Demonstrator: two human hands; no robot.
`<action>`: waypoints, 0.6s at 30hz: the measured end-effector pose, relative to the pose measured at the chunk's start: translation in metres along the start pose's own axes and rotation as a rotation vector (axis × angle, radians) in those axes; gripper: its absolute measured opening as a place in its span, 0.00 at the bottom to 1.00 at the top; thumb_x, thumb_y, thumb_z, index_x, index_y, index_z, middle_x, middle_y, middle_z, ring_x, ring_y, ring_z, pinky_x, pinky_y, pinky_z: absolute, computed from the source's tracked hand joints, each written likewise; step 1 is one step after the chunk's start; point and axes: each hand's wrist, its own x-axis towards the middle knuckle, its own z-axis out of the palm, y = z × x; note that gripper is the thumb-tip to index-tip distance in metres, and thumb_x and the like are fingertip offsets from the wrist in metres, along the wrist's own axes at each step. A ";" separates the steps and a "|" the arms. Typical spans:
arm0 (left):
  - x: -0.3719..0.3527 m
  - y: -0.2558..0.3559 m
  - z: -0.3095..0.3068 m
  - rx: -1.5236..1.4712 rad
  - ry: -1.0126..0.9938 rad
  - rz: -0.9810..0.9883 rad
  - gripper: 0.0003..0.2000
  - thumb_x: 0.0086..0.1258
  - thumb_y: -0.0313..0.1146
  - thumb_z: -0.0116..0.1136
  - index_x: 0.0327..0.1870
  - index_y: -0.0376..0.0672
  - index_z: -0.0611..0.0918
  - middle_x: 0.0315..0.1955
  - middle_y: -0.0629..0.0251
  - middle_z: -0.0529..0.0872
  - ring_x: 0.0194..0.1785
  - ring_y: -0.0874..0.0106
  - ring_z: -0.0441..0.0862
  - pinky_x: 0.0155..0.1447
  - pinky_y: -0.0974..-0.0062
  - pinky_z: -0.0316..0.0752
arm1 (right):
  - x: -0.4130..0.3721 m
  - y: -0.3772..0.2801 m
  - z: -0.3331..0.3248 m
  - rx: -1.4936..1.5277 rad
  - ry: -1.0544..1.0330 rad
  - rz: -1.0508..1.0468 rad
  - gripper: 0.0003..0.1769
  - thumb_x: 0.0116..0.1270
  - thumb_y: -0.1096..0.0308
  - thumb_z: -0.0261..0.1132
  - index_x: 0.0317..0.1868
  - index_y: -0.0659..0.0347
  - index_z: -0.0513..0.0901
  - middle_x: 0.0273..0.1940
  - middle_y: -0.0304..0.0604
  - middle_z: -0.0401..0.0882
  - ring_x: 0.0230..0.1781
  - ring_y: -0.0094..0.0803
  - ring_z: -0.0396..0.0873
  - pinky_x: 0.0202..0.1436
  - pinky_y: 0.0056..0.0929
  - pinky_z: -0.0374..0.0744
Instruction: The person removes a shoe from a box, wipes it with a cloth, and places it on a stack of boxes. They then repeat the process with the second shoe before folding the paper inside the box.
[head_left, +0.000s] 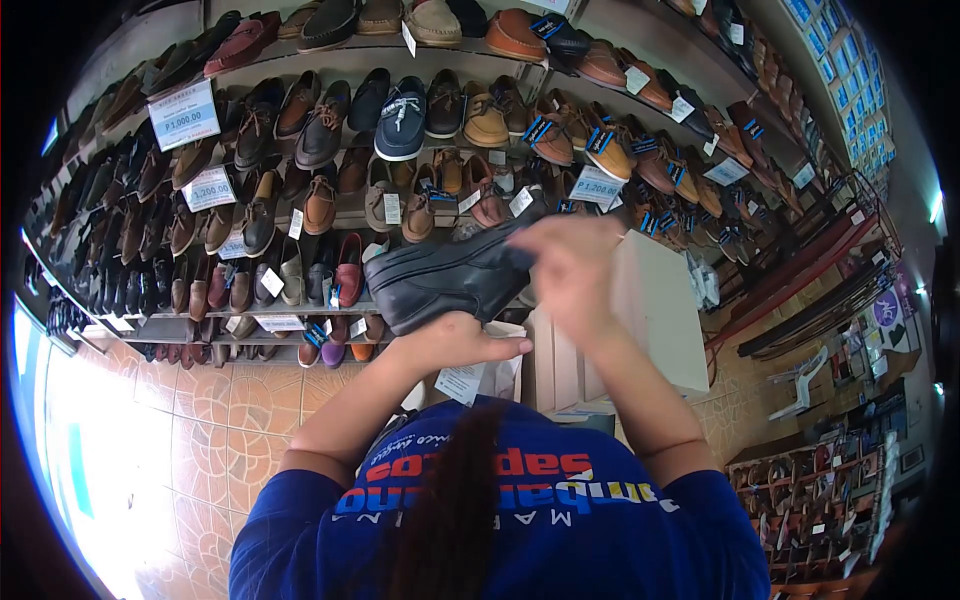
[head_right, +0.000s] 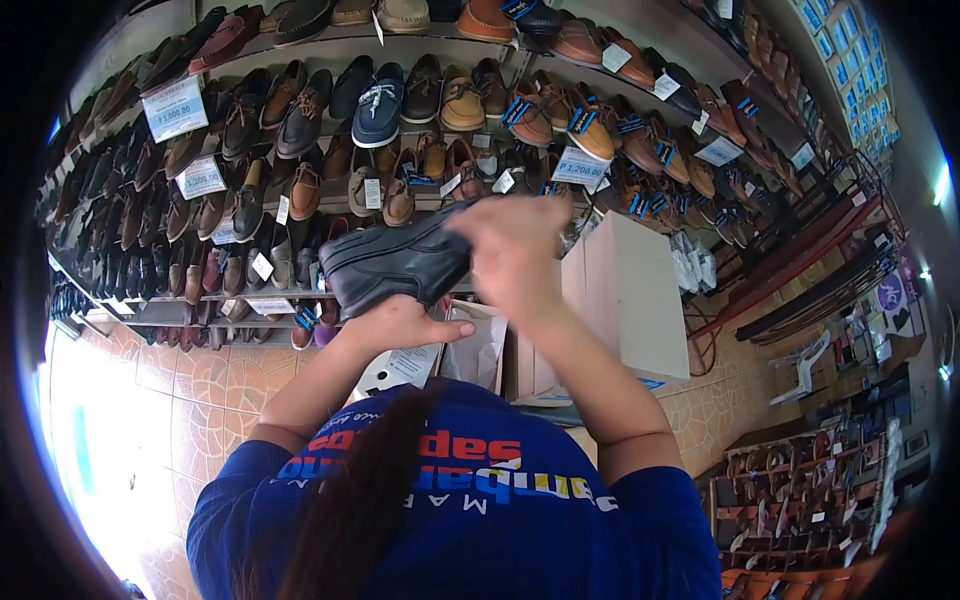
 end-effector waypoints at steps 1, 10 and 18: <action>-0.003 -0.032 0.019 -0.046 -0.134 -0.018 0.37 0.52 0.54 0.64 0.60 0.38 0.70 0.49 0.53 0.78 0.54 0.61 0.75 0.58 0.68 0.69 | -0.006 -0.017 0.006 0.095 -0.172 -0.081 0.13 0.45 0.74 0.62 0.33 0.48 0.82 0.33 0.31 0.79 0.37 0.28 0.76 0.49 0.39 0.61; 0.009 -0.047 0.042 0.045 -0.110 0.260 0.26 0.64 0.39 0.55 0.61 0.39 0.66 0.44 0.53 0.78 0.51 0.64 0.76 0.55 0.68 0.69 | -0.022 -0.017 0.020 0.109 -0.086 -0.076 0.12 0.47 0.73 0.61 0.33 0.47 0.82 0.34 0.29 0.78 0.37 0.26 0.76 0.50 0.40 0.62; 0.024 0.009 0.003 0.061 -0.454 -0.328 0.32 0.55 0.62 0.56 0.34 0.32 0.78 0.24 0.45 0.79 0.29 0.62 0.80 0.38 0.65 0.73 | -0.039 0.027 0.006 -0.004 -0.120 0.141 0.11 0.47 0.78 0.61 0.29 0.50 0.83 0.32 0.33 0.79 0.35 0.31 0.77 0.48 0.40 0.62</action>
